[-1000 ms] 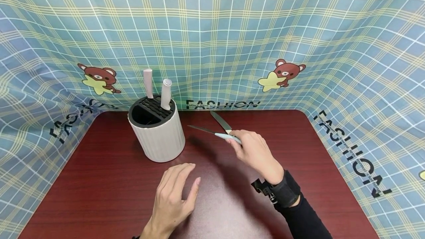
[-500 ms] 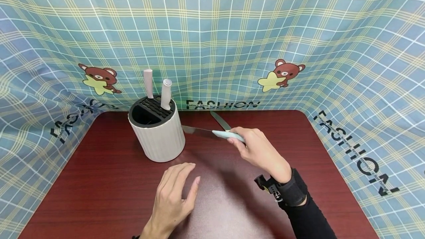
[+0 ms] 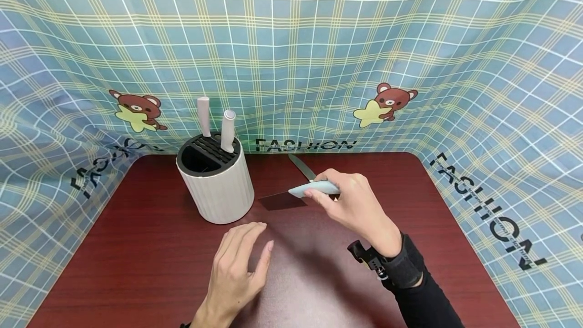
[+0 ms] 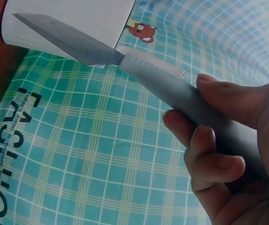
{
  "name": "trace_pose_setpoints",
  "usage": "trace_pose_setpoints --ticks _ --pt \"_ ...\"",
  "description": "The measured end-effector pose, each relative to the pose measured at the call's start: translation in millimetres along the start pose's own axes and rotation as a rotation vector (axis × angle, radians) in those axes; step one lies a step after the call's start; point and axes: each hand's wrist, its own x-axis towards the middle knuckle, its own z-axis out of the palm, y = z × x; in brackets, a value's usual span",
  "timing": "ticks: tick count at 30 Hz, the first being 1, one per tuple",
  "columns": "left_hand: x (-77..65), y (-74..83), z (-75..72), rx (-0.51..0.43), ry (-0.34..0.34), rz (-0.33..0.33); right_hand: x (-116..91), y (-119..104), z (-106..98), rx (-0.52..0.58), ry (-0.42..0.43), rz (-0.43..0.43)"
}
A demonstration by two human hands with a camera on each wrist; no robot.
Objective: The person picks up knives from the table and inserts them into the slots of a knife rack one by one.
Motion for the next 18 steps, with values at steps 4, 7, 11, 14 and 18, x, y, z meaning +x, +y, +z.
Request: trace_pose_setpoints --ticks 4,7,11,14,18 --pt "1.5 0.0 -0.3 -0.005 -0.003 -0.004 3 -5 0 0.024 0.062 -0.029" --pt "3.1 0.2 0.0 -0.014 0.001 -0.001 4 -8 0 0.026 0.101 -0.05" --pt "4.5 0.6 0.0 -0.025 0.008 0.001 5 -11 1 0.028 0.142 -0.063" --pt "5.6 1.0 -0.1 -0.033 0.013 -0.001 4 -14 2 0.051 0.166 -0.073" --pt "7.8 1.3 -0.1 -0.042 0.021 0.002 5 -17 4 0.094 0.206 -0.111"
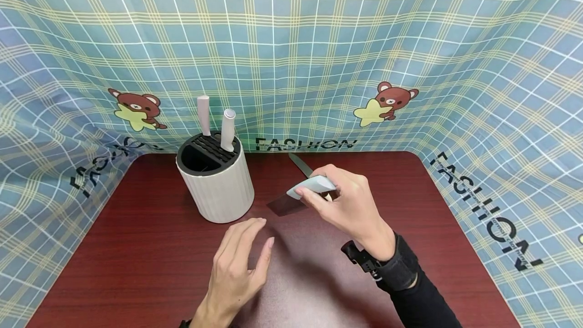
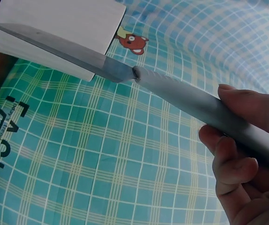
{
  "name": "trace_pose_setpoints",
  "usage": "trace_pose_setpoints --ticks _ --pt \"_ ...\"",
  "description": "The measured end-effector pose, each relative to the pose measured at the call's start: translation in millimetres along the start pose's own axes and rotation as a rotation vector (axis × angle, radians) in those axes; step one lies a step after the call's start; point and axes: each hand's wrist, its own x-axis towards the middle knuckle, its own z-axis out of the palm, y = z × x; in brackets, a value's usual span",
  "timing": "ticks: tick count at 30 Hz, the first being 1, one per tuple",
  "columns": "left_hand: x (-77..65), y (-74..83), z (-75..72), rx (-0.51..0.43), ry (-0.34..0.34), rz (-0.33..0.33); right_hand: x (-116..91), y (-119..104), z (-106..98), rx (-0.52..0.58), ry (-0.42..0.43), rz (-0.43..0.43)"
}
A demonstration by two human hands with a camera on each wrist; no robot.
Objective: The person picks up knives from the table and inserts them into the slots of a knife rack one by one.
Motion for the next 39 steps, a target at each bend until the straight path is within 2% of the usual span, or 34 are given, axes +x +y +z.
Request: trace_pose_setpoints --ticks 5,16,22,27,33,39 --pt "2.8 1.0 0.3 -0.006 0.008 0.013 1 -4 4 0.041 0.044 -0.056" --pt "9.6 5.0 2.4 -0.026 0.029 0.021 4 -27 6 0.075 0.072 -0.165" --pt "13.8 8.1 3.2 -0.046 0.048 0.032 2 -38 8 0.06 0.067 -0.228" --pt "18.5 9.9 4.1 -0.059 0.093 0.048 2 -44 15 0.062 0.063 -0.302" --pt "22.6 11.5 4.4 -0.071 0.123 0.071 2 -52 21 0.106 0.052 -0.393" --pt "22.0 12.3 4.9 -0.085 0.141 0.08 0 -59 24 0.113 0.04 -0.425"
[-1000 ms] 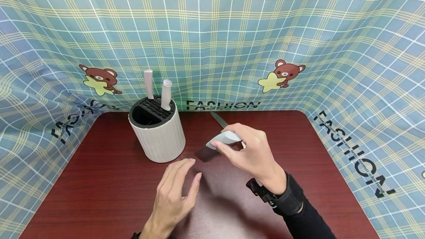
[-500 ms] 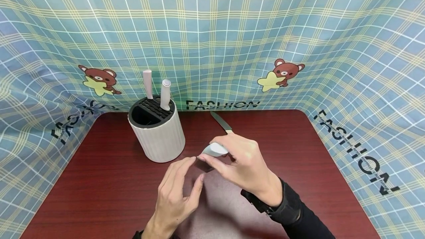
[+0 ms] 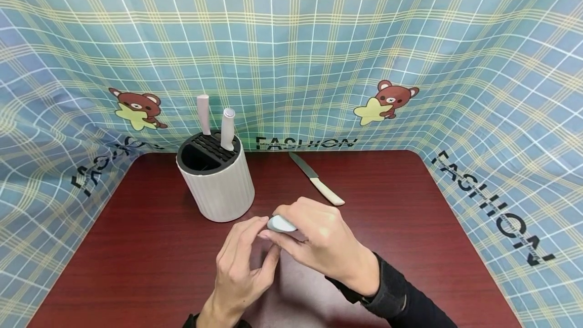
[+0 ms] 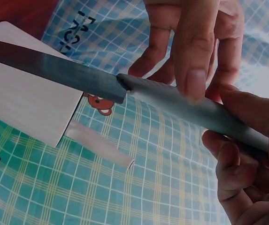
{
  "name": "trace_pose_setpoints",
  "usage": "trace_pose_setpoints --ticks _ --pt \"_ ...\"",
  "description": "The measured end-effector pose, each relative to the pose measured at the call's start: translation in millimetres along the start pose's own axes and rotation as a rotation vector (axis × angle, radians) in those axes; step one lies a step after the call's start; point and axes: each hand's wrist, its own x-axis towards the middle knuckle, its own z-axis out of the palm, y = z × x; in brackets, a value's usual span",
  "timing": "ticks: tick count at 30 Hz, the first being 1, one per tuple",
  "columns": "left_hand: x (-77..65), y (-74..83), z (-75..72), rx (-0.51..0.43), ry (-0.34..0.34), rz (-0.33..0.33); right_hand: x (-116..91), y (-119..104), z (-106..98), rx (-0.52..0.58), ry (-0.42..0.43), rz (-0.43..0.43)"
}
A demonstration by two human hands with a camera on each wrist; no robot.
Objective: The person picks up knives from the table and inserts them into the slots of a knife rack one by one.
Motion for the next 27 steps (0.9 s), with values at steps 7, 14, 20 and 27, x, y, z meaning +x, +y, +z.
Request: trace_pose_setpoints --ticks 7,14,20,27 --pt "-2.1 -0.3 0.8 -0.008 0.04 0.01 -2 -6 3 -0.014 -0.017 -0.021" --pt "-1.9 0.7 1.6 -0.003 0.073 0.017 -4 -8 7 -0.053 -0.028 -0.067" --pt "-3.2 2.9 2.3 0.019 0.099 0.012 -3 -10 11 -0.102 -0.015 -0.097" --pt "-6.2 4.6 3.1 0.008 0.136 -0.005 -4 -13 13 -0.137 0.009 -0.096"
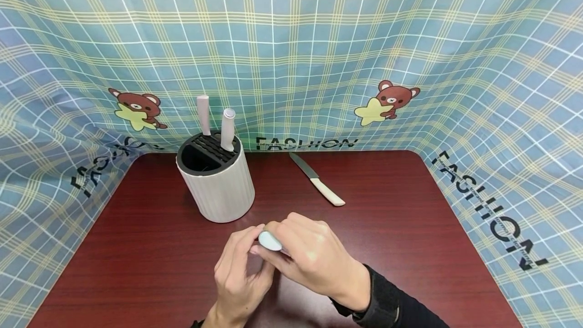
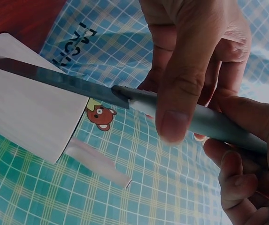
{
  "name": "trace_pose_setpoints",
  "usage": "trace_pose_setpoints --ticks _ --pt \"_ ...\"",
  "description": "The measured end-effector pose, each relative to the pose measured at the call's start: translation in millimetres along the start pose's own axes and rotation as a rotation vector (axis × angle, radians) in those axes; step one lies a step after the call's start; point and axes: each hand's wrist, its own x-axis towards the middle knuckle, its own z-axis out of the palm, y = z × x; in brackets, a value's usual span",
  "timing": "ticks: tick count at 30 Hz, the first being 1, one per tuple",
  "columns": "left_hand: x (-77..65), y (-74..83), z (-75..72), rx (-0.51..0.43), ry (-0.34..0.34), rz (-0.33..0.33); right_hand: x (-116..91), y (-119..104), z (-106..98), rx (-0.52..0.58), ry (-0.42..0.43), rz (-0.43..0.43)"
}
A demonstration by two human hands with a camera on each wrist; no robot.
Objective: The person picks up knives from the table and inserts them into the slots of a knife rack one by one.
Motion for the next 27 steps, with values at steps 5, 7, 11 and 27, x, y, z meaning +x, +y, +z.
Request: trace_pose_setpoints --ticks 5,7,11,27 --pt "2.2 1.4 0.4 -0.018 0.045 -0.001 2 0 -1 0.01 0.023 0.001" --pt "3.5 1.4 0.7 -0.026 0.062 0.009 3 0 -1 0.021 0.032 0.005" --pt "7.0 -0.1 1.2 -0.034 0.085 0.04 5 0 -2 0.044 0.054 0.01" --pt "24.5 -9.6 -6.0 -0.002 0.079 0.078 4 2 -5 0.132 0.076 0.076"
